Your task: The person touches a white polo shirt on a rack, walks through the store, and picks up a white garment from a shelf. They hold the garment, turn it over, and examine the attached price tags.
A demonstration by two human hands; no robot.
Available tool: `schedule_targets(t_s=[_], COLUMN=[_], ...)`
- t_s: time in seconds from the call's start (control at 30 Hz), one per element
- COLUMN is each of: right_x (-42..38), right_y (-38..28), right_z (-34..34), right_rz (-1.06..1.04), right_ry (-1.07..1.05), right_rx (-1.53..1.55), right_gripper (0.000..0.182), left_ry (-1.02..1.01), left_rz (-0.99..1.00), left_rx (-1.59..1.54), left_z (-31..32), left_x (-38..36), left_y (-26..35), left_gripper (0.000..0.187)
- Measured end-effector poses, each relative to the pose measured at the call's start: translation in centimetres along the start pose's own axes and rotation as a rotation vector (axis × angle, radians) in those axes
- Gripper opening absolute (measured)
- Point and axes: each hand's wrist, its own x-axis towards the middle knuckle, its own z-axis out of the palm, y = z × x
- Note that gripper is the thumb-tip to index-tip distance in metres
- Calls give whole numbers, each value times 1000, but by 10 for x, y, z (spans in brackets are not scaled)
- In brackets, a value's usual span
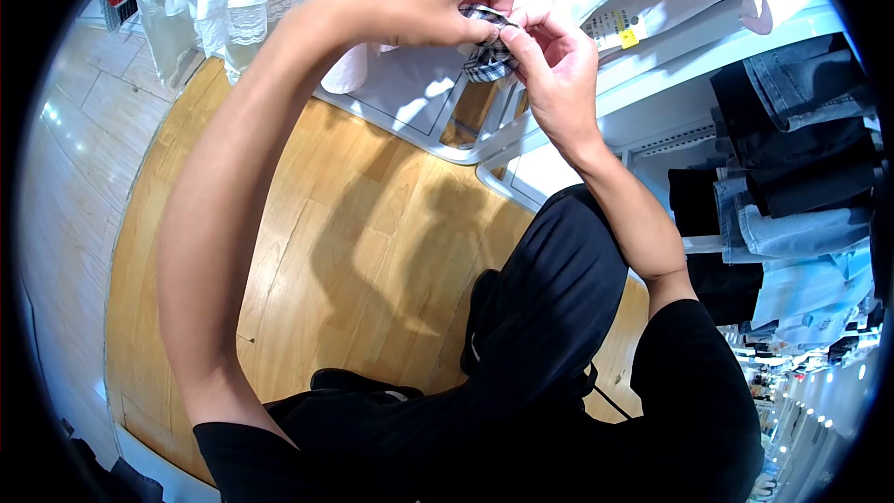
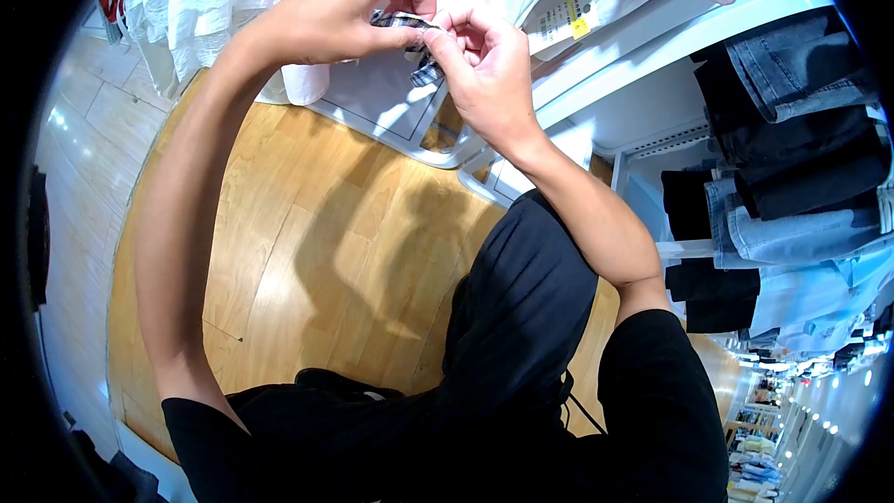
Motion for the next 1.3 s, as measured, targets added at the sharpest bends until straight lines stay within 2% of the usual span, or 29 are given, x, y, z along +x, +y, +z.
schedule_targets(t_s=[0.07, 0.13, 0.23, 0.33, 0.47, 0.73, 0.87, 0.93, 1.0, 1.17, 1.23, 1.3], right_x=[0, 1, 0, 0, 0, 0, 2, 3, 4, 1, 1, 2], right_y=[0, -1, -1, -2, -2, 1, 2, 4, 7, 2, 2, 3], right_z=[1, 0, -1, 1, 0, -2, 1, 1, -2, -1, -2, -3], right_rz=[-4, -10, 35, 15, 36, 25, -22, -48, -99, -54, -39, -45], right_ry=[10, 18, 34, 41, 55, 76, 37, 48, 26, 37, 28, 10], right_rx=[-14, -29, -42, -45, -11, 21, -53, -62, -174, -204, -219, -223], right_gripper=[6, 6, 6, 7, 8, 9, 11, 12, 10, 10, 11, 10], left_ry=[-7, 98, 72, 55, 65, 22, 62, 6, 25, 54, -5, 14], left_rz=[26, 38, -4, -50, -12, -124, -92, -37, -37, -54, -262, -236], left_rx=[59, 49, -82, -82, -48, -170, -182, -167, -200, -235, -335, -346], left_z=[0, 3, 2, 1, 1, -3, -4, -11, -10, -14, -17, -16], left_x=[0, -2, -3, -4, -3, -4, -4, -3, -3, -5, -5, -5], left_y=[-1, -5, -11, -13, -15, -15, -12, -14, -13, -2, 7, 2], left_gripper=[24, 21, 18, 17, 15, 15, 12, 16, 15, 10, 6, 6])
